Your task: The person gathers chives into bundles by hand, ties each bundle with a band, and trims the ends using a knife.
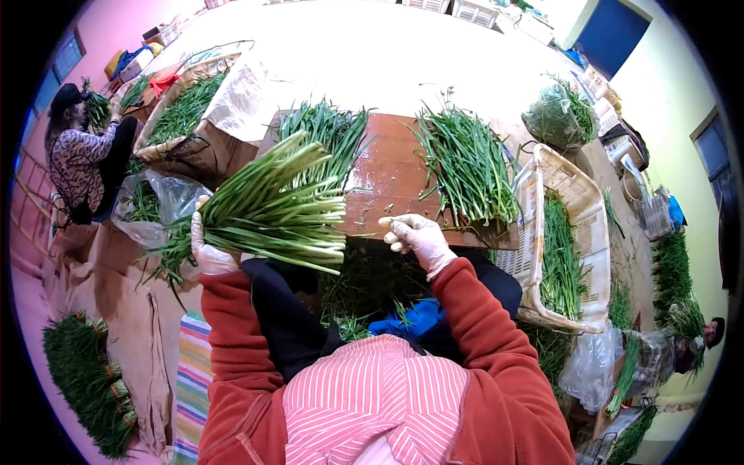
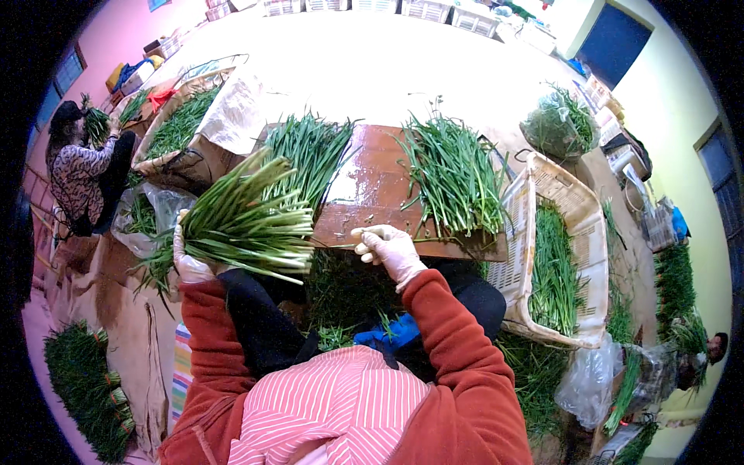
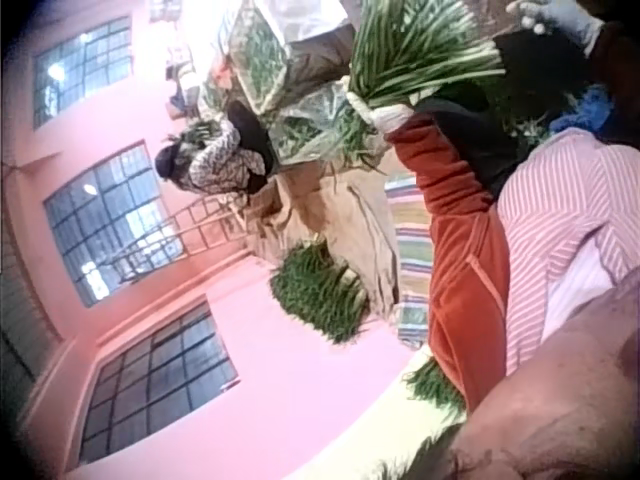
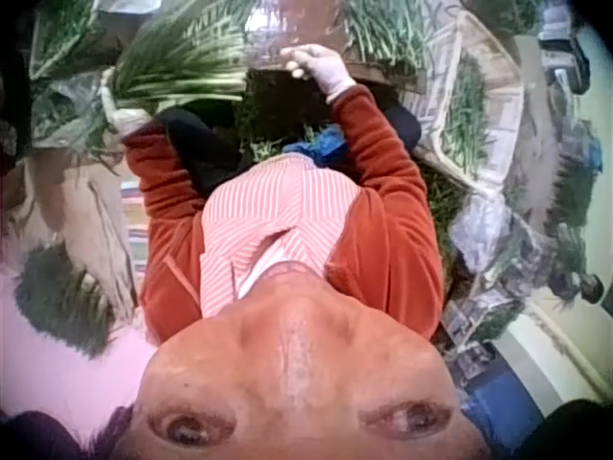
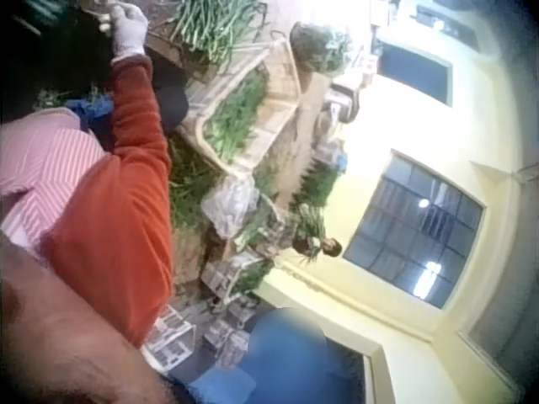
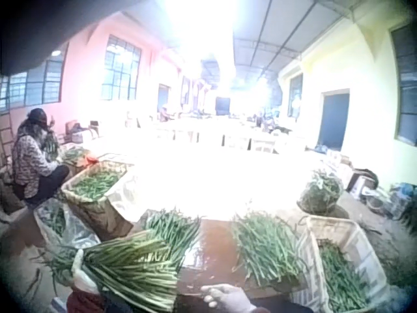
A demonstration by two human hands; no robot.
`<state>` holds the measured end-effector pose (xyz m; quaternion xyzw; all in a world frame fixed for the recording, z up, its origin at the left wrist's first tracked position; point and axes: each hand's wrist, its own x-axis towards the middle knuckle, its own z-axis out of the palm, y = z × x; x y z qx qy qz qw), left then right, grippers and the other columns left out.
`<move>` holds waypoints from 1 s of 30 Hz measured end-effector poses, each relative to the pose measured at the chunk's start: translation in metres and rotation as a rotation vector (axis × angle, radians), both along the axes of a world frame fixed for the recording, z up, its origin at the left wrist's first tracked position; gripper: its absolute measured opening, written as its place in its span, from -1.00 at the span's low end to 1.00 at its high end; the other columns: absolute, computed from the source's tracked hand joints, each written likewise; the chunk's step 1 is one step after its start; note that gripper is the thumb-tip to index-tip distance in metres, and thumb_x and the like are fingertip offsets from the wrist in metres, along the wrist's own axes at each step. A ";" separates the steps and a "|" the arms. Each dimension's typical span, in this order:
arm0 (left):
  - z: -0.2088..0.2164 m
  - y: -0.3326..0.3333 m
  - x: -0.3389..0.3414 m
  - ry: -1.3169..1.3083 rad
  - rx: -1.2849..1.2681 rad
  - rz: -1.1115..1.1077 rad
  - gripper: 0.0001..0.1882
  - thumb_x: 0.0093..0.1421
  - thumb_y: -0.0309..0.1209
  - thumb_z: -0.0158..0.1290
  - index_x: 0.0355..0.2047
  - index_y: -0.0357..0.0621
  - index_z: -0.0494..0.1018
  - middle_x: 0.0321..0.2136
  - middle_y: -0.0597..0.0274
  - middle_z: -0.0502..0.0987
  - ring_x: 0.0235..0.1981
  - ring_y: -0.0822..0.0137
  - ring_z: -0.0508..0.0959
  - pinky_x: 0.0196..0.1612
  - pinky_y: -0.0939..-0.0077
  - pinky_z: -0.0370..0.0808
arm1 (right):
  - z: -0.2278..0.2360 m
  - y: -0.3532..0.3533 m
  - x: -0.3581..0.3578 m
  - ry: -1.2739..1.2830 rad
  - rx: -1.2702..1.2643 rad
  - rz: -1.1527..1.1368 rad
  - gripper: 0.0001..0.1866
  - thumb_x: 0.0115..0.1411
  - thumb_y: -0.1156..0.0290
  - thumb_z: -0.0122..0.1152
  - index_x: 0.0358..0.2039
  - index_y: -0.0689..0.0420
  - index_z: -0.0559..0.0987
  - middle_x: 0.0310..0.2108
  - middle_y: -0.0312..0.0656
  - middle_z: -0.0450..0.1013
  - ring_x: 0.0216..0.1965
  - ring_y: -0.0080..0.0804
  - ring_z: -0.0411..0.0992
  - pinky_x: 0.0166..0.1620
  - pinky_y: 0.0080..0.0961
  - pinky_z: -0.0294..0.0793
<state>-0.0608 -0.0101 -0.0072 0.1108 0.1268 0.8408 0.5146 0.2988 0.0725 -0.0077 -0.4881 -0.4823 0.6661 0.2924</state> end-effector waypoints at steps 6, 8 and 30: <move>-0.025 0.011 -0.021 0.007 -0.186 0.175 -0.58 0.25 -0.16 -0.16 0.05 -0.04 0.38 0.03 0.15 0.41 0.03 0.09 0.40 0.10 -0.01 0.30 | -0.014 -0.006 0.014 0.046 -0.042 0.089 -0.71 0.24 0.20 0.06 -0.30 0.17 0.58 -0.61 -0.28 0.48 -0.68 -0.65 0.35 -0.56 -0.71 0.30; -0.024 0.012 -0.023 -0.030 -0.266 0.143 -0.53 0.22 -0.05 -0.15 0.03 -0.01 0.39 0.02 0.05 0.41 -0.02 -0.05 0.42 0.02 -0.12 0.37 | -0.015 -0.010 0.013 0.054 -0.088 0.130 -0.68 0.25 0.17 0.05 -0.36 0.17 0.58 -0.63 -0.28 0.47 -0.68 -0.63 0.35 -0.56 -0.70 0.33; 0.004 0.009 0.001 0.079 -0.229 0.278 -0.61 0.26 -0.27 -0.19 0.05 -0.09 0.38 0.04 0.19 0.41 0.05 0.15 0.39 0.13 0.08 0.29 | -0.001 -0.017 -0.015 0.003 0.139 0.247 -0.76 0.20 0.33 0.14 -0.32 0.28 0.58 -0.41 -0.21 0.55 -0.35 -0.53 0.49 -0.22 -0.59 0.47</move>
